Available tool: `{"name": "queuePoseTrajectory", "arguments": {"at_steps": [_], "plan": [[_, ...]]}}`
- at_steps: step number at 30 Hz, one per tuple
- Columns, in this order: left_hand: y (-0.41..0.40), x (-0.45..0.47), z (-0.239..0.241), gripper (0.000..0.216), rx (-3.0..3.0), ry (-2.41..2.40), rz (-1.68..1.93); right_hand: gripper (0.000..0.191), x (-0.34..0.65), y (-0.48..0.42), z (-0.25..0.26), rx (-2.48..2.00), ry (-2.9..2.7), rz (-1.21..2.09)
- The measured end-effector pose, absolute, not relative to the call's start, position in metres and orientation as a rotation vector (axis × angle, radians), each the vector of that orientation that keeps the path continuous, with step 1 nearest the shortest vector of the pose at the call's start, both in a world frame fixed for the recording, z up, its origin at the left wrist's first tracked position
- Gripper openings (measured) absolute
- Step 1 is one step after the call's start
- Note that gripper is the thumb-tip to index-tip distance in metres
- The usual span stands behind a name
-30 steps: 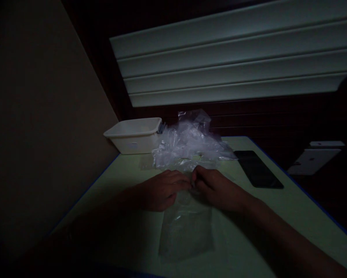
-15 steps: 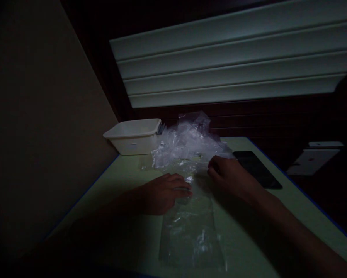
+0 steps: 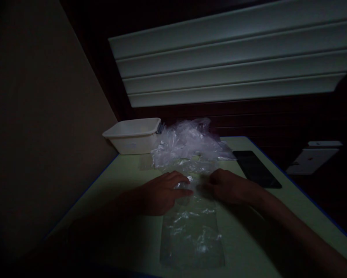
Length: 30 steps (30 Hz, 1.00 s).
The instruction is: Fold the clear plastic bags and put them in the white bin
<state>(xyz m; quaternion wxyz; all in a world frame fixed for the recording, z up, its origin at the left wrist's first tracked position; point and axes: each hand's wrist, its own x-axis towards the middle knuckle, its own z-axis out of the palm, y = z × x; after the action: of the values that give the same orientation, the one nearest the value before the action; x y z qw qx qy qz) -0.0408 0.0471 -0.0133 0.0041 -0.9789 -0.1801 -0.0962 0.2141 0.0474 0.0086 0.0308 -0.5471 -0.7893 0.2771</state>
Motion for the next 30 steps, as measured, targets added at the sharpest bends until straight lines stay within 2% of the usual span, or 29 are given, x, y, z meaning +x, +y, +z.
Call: {"name": "queuePoseTrajectory", "arguments": {"at_steps": [10,17,25,30], "plan": [[0.046,-0.04,-0.013,0.051,-3.079,-0.584,-0.278,0.017,0.215,0.048,0.005,-1.565,-2.428,0.844],[0.045,-0.041,-0.011,0.051,-3.078,-0.569,-0.292,0.018,0.213,0.047,0.008,-1.6,-2.426,0.826],[0.045,-0.04,-0.011,0.051,-3.087,-0.568,-0.288,0.032,0.222,0.052,-0.004,-1.768,-2.389,0.759],[0.047,-0.04,-0.012,0.052,-3.092,-0.564,-0.28,0.024,0.219,0.048,0.0,-1.67,-2.42,0.891]]}}
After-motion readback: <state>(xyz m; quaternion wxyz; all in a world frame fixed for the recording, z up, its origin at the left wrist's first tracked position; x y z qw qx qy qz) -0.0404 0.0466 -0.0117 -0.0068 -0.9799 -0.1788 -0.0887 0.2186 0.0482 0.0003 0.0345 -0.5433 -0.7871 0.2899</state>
